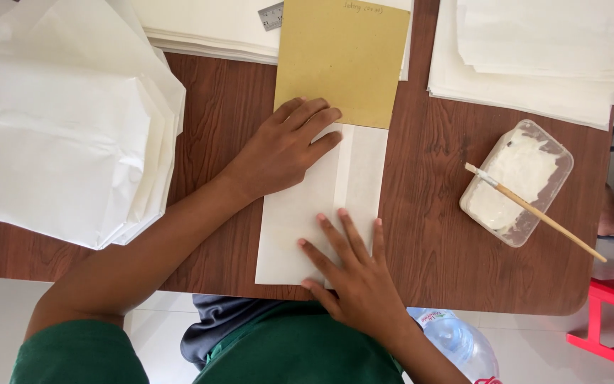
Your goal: Manually assembling paper bags by folding paper sheets around a template and applying glue with a brush.
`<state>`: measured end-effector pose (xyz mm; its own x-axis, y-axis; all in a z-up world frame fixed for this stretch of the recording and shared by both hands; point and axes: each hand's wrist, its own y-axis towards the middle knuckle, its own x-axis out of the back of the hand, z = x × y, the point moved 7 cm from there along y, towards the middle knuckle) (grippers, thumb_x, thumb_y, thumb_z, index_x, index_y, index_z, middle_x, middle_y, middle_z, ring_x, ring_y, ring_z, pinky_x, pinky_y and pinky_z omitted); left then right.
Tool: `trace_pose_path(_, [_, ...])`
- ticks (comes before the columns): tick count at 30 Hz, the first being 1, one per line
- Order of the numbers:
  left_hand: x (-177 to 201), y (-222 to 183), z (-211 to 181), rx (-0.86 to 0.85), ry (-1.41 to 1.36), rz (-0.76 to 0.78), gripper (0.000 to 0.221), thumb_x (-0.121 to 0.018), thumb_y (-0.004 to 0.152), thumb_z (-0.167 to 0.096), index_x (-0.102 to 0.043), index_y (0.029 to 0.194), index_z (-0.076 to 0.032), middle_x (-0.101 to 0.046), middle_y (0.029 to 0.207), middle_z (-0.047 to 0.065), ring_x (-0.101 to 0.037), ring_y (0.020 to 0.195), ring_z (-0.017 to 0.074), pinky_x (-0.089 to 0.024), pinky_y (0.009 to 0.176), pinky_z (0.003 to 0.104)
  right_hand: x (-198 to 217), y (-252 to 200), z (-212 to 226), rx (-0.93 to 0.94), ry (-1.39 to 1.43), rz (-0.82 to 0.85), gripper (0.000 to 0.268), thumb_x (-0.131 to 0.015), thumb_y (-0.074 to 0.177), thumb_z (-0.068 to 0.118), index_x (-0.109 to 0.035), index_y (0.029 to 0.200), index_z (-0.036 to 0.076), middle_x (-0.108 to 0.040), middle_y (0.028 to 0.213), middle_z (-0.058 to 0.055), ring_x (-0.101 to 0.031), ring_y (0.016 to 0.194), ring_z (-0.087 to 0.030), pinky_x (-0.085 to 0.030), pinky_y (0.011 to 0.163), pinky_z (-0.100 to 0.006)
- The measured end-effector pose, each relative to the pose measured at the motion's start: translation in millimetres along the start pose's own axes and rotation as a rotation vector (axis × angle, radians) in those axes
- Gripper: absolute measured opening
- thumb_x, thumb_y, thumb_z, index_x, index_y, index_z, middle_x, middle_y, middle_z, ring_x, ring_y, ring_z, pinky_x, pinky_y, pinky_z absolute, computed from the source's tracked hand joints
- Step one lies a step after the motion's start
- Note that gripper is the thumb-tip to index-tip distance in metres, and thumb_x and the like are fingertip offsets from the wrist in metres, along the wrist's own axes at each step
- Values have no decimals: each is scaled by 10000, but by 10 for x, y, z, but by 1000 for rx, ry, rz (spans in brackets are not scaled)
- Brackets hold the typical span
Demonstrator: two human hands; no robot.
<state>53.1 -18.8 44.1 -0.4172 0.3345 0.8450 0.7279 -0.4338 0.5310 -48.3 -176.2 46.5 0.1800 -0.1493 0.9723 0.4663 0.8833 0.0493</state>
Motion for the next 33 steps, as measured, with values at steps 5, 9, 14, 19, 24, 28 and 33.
trace_pose_path(5, [54,-29,-109,-84,243,-80,133,-714,937,12,-686,926,-118,-637,1004,1,-610,932,183,-517,880,355,229,-93,-86,-103,23,-156,444,-639,861,44,-633,1288,166,-475,1540,-174,-481,1428,-379,-360,1134,-650])
trace_pose_path(9, [26,-54,-121,-62,171,-60,163,-598,910,46,-685,959,-83,-648,1029,40,-592,903,211,-501,726,349,336,-243,-147,-188,-8,-223,389,-658,830,43,-659,1201,160,-599,1394,-153,-640,1186,-320,-500,848,-485])
trace_pose_path(14, [-40,-101,-161,-17,112,104,425,-711,916,-456,-669,1079,-66,-631,1165,73,-593,1063,247,-521,842,383,448,-563,-426,-470,17,-402,534,-592,813,-111,-688,1313,48,-539,1220,-175,-578,942,-299,-529,750,-361])
trace_pose_path(19, [-61,-141,-198,6,140,114,703,-726,860,-704,-647,1152,-69,-611,1259,92,-576,1126,248,-520,908,386,371,-803,-537,-706,-183,-291,448,-674,846,157,-702,1292,183,-533,1415,-132,-597,1115,-324,-520,829,-511])
trace_pose_path(24, [-137,-184,-216,17,169,106,753,-676,889,-722,-646,1251,-63,-597,1335,105,-559,1218,256,-502,994,397,418,-813,-391,-675,-341,-314,357,-661,844,184,-702,1196,222,-506,1571,-120,-515,1399,-370,-400,1077,-651])
trace_pose_path(28, [-217,-226,-187,27,144,129,749,-646,922,-699,-636,1331,-72,-579,1442,120,-547,1313,271,-497,1035,431,376,-759,-328,-483,-244,-251,496,-581,823,-40,-652,1284,130,-504,1552,-130,-489,1447,-344,-389,1155,-587])
trace_pose_path(33, [-262,-251,-161,11,106,153,852,-609,895,-777,-600,1370,-69,-547,1476,135,-515,1360,287,-469,1067,448,212,-915,-462,-588,-196,-150,487,-536,885,38,-596,1363,108,-563,1508,-78,-538,1381,-260,-400,1141,-578])
